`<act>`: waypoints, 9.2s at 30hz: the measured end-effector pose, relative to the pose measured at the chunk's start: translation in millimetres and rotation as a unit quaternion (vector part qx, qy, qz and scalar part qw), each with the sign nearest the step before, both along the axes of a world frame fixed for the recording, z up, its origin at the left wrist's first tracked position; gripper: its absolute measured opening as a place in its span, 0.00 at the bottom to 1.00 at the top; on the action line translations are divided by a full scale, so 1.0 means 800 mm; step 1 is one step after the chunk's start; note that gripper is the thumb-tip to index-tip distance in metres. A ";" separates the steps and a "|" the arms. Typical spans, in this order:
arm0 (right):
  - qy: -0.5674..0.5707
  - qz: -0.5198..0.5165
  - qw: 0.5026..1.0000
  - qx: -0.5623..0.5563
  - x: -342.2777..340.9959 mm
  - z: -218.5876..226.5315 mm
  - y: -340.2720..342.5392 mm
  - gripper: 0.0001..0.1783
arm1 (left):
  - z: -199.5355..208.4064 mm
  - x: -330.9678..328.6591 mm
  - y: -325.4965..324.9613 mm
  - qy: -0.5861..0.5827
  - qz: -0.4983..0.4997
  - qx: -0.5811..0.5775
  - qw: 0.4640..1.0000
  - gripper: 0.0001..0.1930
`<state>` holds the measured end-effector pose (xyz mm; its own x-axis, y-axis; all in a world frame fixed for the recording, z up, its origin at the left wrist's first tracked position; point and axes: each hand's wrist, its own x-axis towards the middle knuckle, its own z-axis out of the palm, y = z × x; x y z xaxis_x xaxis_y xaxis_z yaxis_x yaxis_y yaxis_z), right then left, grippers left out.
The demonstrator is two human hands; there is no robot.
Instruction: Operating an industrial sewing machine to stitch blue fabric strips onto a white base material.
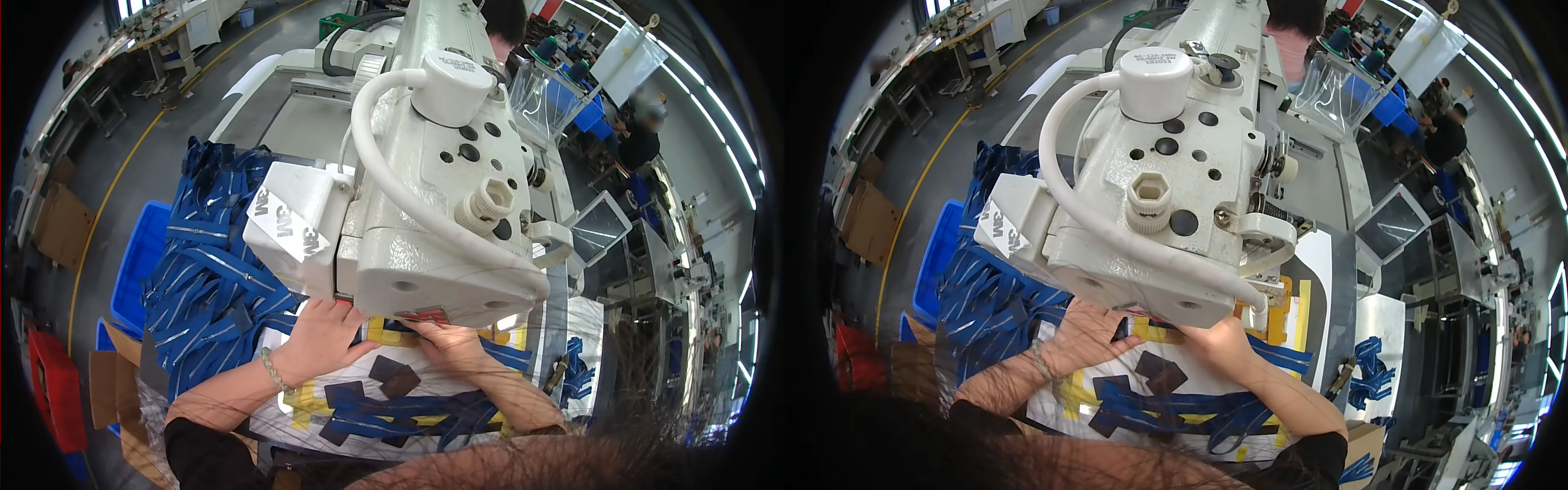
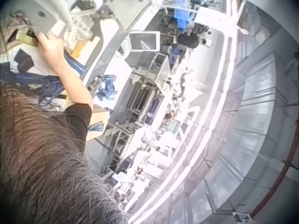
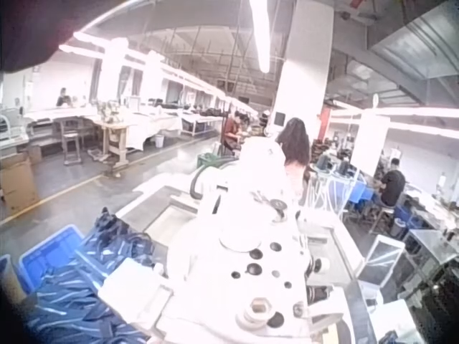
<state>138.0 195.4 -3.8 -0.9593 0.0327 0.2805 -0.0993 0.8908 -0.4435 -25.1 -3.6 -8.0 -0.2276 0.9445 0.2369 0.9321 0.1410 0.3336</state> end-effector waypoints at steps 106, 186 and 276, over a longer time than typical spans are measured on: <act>-0.026 0.037 0.994 -0.102 0.044 0.039 -0.055 0.15 | 0.038 0.030 -0.057 -0.403 -0.034 -0.121 0.906 0.14; -0.109 -0.030 0.732 -0.672 0.040 0.007 -0.061 0.05 | 0.030 0.058 0.000 -0.344 -0.001 -0.017 0.939 0.07; -0.237 -0.187 0.755 -0.582 -0.040 0.016 -0.025 0.16 | 0.018 0.021 0.001 0.071 -0.095 0.108 0.987 0.17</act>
<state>106.3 175.0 8.7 -0.8054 0.2864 -0.5190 0.4784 -0.2028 -0.8544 -8.3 -3.1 6.1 -0.0007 0.8909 0.4542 0.9743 -0.1016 0.2009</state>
